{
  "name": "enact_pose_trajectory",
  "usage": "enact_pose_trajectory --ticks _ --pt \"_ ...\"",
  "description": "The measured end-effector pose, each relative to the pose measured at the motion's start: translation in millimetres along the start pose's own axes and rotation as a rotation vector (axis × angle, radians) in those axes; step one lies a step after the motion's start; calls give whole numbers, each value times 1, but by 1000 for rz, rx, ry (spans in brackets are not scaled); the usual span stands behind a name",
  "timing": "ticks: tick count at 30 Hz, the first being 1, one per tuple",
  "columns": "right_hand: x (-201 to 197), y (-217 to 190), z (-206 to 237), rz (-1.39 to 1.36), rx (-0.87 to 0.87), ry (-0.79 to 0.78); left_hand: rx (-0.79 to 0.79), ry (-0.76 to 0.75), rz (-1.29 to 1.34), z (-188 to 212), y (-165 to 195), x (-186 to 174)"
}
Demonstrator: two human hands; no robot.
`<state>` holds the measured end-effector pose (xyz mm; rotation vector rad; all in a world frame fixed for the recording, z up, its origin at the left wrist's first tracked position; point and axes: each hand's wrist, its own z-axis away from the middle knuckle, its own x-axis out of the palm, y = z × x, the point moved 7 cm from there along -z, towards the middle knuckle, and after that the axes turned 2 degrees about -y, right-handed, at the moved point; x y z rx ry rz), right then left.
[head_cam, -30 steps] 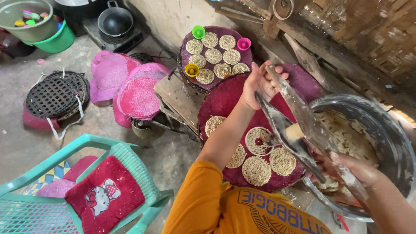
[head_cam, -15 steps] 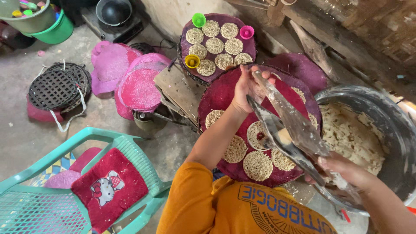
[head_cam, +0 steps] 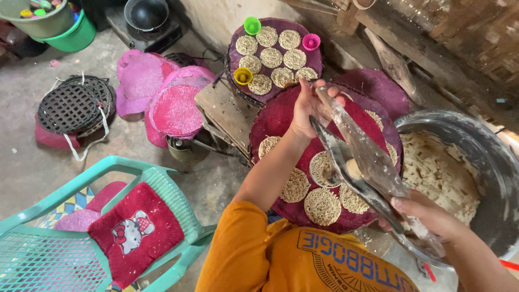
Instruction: The person scoops dough from a large basin into a handheld wooden press and squeezes the press to extrude round dough discs onto a round tray, placing each disc by hand. They repeat this across the tray, then lift and stack the filled trays of formed crackers.
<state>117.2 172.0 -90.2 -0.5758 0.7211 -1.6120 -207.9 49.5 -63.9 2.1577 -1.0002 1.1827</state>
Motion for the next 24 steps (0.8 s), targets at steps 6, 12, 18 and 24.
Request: enact_pose_trajectory --ticks 6,12,18,24 --pt "14 -42 21 -117 -270 80 -405 1 -794 32 -5 50" --pt "66 -82 -33 70 -516 -274 -267 350 -2140 76 3 67" --pt "42 -89 -78 976 -380 530 171 278 -1707 150 72 116" --pt "48 -85 -95 1099 -345 538 372 304 -1447 167 101 154"
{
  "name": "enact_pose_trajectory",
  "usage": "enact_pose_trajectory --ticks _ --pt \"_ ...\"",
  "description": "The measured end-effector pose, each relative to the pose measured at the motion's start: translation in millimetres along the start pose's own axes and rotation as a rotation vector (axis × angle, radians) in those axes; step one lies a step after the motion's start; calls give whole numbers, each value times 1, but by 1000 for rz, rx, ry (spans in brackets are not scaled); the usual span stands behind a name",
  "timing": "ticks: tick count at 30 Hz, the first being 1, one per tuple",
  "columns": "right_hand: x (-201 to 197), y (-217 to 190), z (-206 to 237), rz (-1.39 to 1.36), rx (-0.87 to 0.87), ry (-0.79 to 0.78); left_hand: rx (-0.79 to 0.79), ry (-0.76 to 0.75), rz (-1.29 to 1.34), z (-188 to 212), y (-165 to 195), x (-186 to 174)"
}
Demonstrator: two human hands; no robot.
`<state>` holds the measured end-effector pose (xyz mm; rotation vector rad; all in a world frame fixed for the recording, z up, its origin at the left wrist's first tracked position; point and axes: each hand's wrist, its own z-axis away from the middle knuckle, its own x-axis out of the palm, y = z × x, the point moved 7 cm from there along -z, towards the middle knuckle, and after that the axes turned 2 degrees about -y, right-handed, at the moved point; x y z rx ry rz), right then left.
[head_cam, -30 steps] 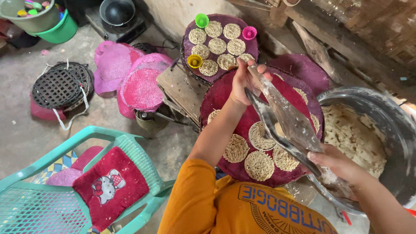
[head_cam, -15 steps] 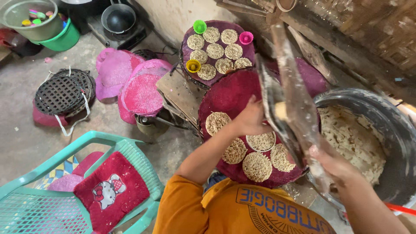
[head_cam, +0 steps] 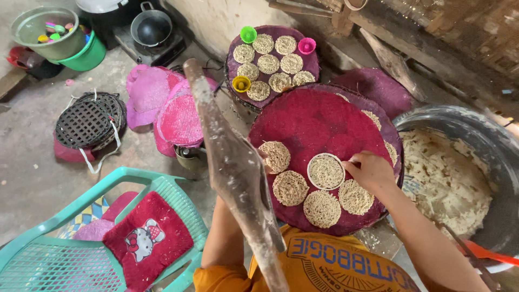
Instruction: The person scoops dough from a large basin into a handheld wooden press and squeezes the press to extrude round dough discs onto a round tray, placing each disc by hand. They repeat this across the tray, then lift and stack the filled trays of formed crackers.
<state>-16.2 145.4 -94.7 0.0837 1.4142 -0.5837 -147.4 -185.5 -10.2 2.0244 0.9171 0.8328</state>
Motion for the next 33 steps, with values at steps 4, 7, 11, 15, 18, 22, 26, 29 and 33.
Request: enact_pose_trajectory --ticks 4,7,11,15,18,22,26,29,33 --pt "2 0 -2 21 6 -36 -12 11 5 4 11 -6" --pt "-3 -4 -3 44 -77 -5 -19 16 5 9 9 -7" --pt "-4 -2 -10 72 -91 -66 -27 16 9 12 5 -5" --pt "-1 -2 -12 86 -79 -122 -33 17 7 11 5 -4" --pt "-2 -2 -9 51 -62 -133 -38 22 7 10 5 -5" --pt "-20 -13 -18 -42 -116 10 -41 22 6 8 2 -7" --pt "-33 -42 -46 -22 -186 141 -38 21 5 4 0 -5" --pt "-34 -64 -67 1 -210 176 -34 27 7 1 -1 -7" --pt "-31 -78 -80 20 -205 127 -30 37 11 0 1 -16"
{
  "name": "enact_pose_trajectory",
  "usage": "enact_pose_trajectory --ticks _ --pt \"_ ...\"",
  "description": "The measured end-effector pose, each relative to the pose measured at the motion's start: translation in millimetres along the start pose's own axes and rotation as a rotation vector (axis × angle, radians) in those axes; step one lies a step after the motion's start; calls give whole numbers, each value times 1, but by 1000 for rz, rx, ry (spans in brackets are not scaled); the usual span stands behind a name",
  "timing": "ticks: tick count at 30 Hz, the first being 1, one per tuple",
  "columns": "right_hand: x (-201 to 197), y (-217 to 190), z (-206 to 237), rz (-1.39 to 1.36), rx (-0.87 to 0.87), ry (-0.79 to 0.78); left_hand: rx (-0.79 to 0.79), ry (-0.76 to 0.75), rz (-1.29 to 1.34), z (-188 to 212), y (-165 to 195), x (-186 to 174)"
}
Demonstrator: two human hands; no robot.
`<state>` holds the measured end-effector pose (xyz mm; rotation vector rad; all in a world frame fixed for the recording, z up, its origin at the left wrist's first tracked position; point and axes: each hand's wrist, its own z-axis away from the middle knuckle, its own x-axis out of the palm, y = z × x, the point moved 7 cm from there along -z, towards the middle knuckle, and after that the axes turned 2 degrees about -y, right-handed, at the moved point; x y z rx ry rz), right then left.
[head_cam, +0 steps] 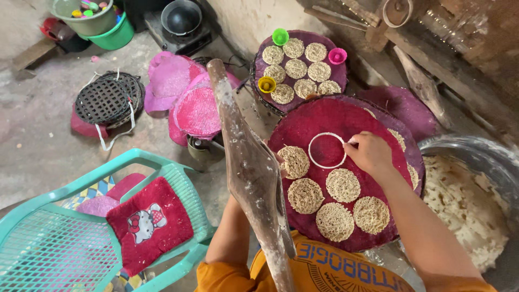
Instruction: The person scoops dough from a large basin into a handheld wooden press and squeezes the press to extrude round dough discs onto a round tray, placing each disc by hand. They repeat this across the tray, then lift and stack the filled trays of formed crackers.
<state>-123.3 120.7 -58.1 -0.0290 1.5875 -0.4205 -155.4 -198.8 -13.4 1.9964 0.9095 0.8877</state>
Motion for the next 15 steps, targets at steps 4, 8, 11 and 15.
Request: enact_pose_trajectory --ticks 4,8,11,15 --pt "8 -1 -1 -9 -8 -63 1 6 -2 4 1 -8" --pt "13 1 3 -2 6 -44 -1 4 -6 8 -3 -9" --pt "11 2 6 22 19 -25 5 2 -13 10 -10 -11" --pt "-7 -2 13 10 19 30 4 2 -57 16 -20 -14"
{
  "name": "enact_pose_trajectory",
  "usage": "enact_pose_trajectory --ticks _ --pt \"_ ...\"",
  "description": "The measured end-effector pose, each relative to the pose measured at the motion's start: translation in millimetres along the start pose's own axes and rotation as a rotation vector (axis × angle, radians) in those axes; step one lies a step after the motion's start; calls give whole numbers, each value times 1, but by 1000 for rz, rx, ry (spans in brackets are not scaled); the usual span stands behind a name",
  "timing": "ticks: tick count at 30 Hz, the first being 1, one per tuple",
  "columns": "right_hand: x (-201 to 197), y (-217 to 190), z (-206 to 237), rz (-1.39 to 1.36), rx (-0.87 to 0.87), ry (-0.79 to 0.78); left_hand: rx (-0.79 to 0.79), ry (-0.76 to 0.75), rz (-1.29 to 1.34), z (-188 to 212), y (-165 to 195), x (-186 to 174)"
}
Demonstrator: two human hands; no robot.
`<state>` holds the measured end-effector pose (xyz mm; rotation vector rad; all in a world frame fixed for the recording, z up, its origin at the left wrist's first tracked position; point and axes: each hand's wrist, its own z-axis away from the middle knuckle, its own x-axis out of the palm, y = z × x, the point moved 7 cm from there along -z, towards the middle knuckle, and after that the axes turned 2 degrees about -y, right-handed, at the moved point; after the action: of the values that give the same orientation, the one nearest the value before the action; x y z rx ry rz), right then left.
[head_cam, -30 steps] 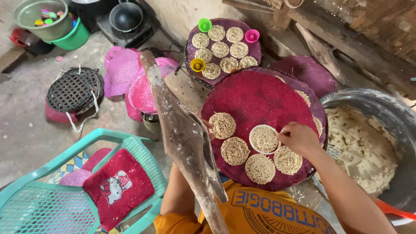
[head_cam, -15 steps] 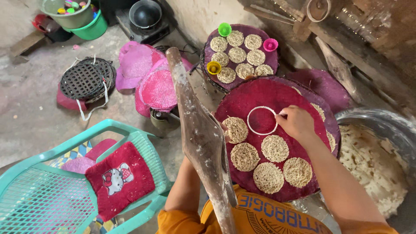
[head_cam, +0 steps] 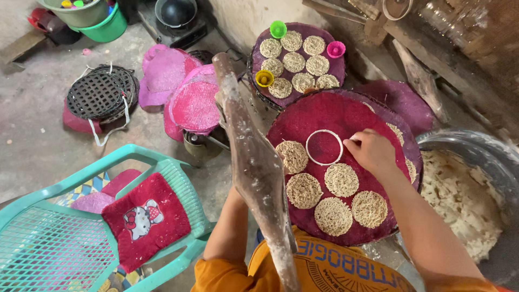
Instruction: The person scoops dough from a large basin into a handheld wooden press and squeezes the press to extrude round dough discs onto a round tray, placing each disc by hand. They repeat this across the tray, then lift and stack the filled trays of formed crackers.
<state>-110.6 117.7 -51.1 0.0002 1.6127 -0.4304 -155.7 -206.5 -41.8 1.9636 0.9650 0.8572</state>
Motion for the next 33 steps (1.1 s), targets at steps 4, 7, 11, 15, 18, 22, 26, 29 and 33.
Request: enact_pose_trajectory --ticks 4,7,11,15,18,22,26,29,33 --pt "-9 -9 25 -306 -11 -81 -82 -141 -381 -3 -13 20" --pt "16 -41 79 -1105 -188 -662 16 -39 -700 -18 -9 42" --pt "25 -5 119 -1355 151 -737 -174 -363 -958 -37 -34 89" --pt "12 44 125 -1478 321 -629 -162 -611 125 -70 -22 108" --pt "2 44 116 -1658 194 -710 -217 -528 1053 -135 -21 102" --pt "1 68 104 -1474 500 -603 -200 -628 1438 -180 -32 128" --pt "-11 80 84 -1382 583 -566 -214 -439 1411 -193 -59 138" --pt "-14 87 74 -1202 629 -585 -179 -320 1415 -193 -70 135" --pt "-14 83 69 -1005 628 -592 -202 -219 1398 -185 -81 126"
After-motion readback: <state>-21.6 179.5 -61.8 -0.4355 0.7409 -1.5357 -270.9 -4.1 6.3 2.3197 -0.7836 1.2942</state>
